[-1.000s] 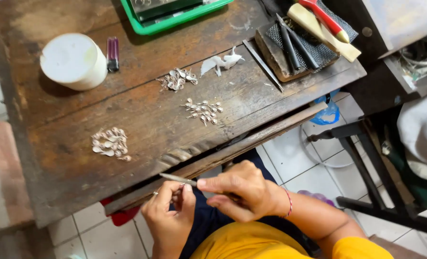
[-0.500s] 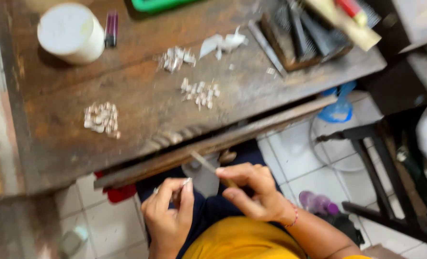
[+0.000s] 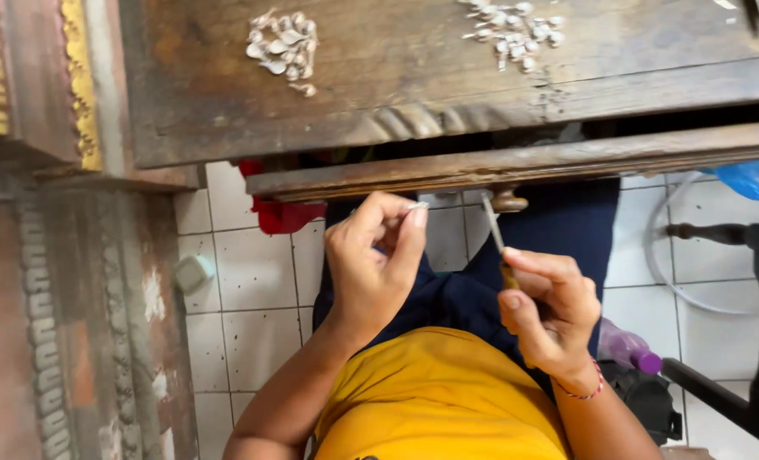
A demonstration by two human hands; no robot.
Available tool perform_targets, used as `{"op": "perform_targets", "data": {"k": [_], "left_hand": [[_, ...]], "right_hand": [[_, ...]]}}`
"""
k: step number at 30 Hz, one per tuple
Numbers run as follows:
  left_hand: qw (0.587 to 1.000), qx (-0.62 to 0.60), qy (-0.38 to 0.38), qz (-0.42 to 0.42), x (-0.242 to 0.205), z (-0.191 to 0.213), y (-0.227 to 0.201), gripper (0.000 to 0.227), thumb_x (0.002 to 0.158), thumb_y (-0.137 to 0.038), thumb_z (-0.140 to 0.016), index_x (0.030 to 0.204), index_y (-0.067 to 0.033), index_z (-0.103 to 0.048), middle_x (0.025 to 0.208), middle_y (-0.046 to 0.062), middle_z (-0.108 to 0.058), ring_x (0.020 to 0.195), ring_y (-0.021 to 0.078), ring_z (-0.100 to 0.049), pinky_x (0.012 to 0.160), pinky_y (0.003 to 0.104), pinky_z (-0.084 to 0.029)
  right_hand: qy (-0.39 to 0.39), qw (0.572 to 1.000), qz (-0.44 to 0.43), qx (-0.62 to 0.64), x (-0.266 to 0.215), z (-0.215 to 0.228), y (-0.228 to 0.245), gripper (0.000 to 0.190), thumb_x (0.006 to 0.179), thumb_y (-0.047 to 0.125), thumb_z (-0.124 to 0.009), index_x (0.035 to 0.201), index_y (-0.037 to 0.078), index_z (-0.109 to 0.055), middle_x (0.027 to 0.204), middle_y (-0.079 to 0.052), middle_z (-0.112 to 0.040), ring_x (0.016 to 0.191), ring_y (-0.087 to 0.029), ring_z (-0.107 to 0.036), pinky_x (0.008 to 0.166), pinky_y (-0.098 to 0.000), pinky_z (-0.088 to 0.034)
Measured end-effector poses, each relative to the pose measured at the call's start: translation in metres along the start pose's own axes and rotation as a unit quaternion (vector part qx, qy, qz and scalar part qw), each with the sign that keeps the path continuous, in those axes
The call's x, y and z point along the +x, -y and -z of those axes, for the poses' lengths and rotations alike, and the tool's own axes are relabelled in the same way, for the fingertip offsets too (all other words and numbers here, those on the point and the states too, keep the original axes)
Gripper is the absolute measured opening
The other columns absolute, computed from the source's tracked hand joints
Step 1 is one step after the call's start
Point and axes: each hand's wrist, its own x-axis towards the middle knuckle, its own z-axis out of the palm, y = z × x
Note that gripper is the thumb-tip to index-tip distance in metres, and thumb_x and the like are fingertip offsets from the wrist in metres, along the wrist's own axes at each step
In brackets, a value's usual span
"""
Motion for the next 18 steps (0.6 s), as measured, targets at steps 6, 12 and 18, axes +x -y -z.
{"op": "perform_targets", "data": {"k": [6,12,18], "left_hand": [[0.998,-0.035,-0.045,0.004,0.023,-0.021,0.000,0.012,0.094,-0.008,-0.065,0.082,-0.0065,-0.064,0.052,0.001,-0.058,0.042,0.0118,-0.056,0.048,0.022,-0.048],[0.996,-0.034,-0.079,0.002,0.036,-0.028,0.010,0.014,0.092,-0.003,-0.064,0.078,-0.0043,-0.062,0.051,0.000,-0.058,0.041,0.0097,-0.059,0.047,0.022,-0.048],[0.995,-0.032,-0.096,-0.005,0.038,-0.035,0.016,0.015,0.091,-0.003,-0.066,0.076,-0.0043,-0.064,0.050,0.000,-0.054,0.039,0.0124,-0.059,0.047,0.022,-0.047]], "right_hand": [[-0.010,0.999,-0.030,0.031,0.008,-0.005,-0.011,0.034,0.097,0.006,-0.056,0.125,-0.013,-0.055,0.045,-0.001,-0.056,0.031,-0.006,-0.049,0.037,-0.0182,-0.039],[0.003,0.997,-0.060,0.055,0.026,-0.014,-0.027,0.033,0.101,0.006,-0.053,0.129,-0.011,-0.054,0.047,-0.002,-0.054,0.034,-0.006,-0.050,0.037,-0.0170,-0.039],[0.005,0.994,-0.080,0.071,0.033,-0.022,-0.042,0.033,0.100,0.005,-0.055,0.129,-0.011,-0.055,0.045,-0.004,-0.055,0.030,-0.009,-0.051,0.035,-0.0176,-0.040]]}}
